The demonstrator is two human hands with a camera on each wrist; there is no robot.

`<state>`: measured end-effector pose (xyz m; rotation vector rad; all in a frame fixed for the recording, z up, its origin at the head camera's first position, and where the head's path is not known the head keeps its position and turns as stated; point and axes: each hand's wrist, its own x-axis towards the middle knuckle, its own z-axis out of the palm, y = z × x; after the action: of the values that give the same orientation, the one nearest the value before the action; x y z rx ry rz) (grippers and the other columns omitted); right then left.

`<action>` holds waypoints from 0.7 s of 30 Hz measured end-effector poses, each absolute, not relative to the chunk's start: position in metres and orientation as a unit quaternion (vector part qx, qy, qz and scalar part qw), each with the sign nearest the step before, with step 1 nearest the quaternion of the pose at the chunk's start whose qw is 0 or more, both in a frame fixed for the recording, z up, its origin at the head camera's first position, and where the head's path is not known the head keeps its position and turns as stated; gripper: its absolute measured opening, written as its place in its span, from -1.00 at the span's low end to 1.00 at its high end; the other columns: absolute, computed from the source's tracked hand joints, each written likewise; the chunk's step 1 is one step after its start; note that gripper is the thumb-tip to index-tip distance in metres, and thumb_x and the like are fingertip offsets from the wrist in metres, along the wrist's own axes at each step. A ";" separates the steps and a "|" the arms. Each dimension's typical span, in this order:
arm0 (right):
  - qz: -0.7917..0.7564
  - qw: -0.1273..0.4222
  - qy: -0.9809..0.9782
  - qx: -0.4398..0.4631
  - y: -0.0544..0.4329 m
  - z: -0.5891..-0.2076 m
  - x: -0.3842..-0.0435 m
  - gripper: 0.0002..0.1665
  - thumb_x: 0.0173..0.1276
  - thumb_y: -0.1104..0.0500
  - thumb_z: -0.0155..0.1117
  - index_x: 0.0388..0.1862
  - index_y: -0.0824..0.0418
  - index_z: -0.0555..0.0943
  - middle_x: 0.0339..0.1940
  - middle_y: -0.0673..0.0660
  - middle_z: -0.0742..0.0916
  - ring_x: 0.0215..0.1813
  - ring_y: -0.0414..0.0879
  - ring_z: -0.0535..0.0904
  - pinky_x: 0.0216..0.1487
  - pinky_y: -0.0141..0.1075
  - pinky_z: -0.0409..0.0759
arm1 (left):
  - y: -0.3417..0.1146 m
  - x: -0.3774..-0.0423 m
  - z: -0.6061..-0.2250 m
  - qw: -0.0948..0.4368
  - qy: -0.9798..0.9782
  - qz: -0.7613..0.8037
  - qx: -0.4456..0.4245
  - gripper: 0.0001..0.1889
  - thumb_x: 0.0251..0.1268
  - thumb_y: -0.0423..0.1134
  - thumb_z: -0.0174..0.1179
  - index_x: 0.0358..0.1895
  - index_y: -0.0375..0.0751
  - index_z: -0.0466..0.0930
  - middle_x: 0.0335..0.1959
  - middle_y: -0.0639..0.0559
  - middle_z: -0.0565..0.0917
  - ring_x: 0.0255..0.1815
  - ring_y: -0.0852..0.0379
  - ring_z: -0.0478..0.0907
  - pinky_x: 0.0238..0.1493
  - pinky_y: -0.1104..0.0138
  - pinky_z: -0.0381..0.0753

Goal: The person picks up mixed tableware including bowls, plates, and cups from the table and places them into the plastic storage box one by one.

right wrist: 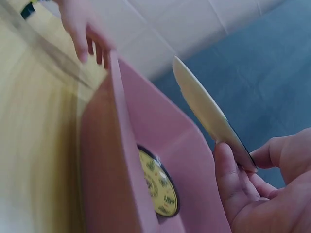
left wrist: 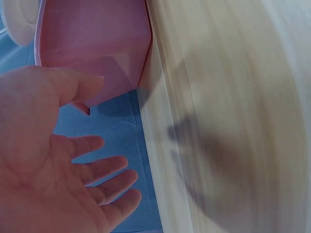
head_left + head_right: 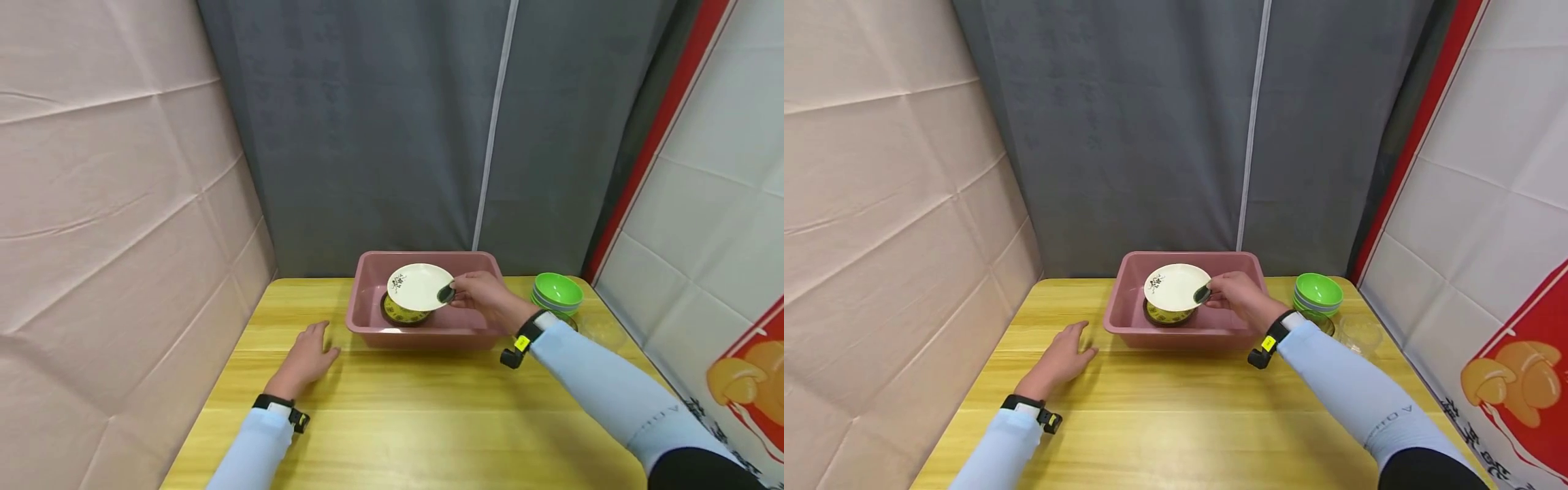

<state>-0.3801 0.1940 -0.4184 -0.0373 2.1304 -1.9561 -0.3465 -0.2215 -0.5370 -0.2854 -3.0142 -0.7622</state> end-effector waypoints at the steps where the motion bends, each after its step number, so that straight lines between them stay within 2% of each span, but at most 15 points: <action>1: -0.668 0.124 0.733 -0.008 0.193 -0.419 -0.386 -0.64 0.73 0.25 0.13 0.17 0.57 0.64 -0.11 0.21 0.80 -0.10 -0.07 0.80 0.04 -0.26 0.82 | -0.222 -0.346 -0.536 0.010 -0.966 -0.243 -0.090 -0.19 0.65 -0.05 0.29 0.70 -0.45 0.19 0.66 -0.48 0.29 0.64 -0.45 0.28 0.62 -0.26 0.32; 14: -0.645 0.119 0.753 0.052 0.187 -0.443 -0.440 -0.65 0.66 0.36 0.18 0.23 0.63 0.64 -0.05 0.38 0.80 -0.15 0.02 0.84 0.23 -0.03 0.76 | -0.214 -0.342 -0.532 0.014 -0.962 -0.252 -0.100 -0.23 0.64 -0.08 0.31 0.66 -0.48 0.25 0.63 -0.48 0.34 0.63 -0.45 0.30 0.61 -0.25 0.34; 21: -0.628 0.131 0.763 0.080 0.187 -0.452 -0.451 -0.63 0.65 0.35 0.20 0.26 0.62 0.63 -0.01 0.43 0.80 -0.02 0.17 0.87 0.34 0.07 0.66 | -0.210 -0.342 -0.533 0.008 -0.963 -0.253 -0.096 -0.25 0.63 -0.08 0.32 0.64 -0.47 0.29 0.61 -0.48 0.35 0.61 -0.45 0.32 0.60 -0.26 0.35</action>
<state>-0.4508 0.1873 -0.4520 0.2313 2.2155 -1.8224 -0.3417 -0.2101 -0.5334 -0.2988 -3.0093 -0.7906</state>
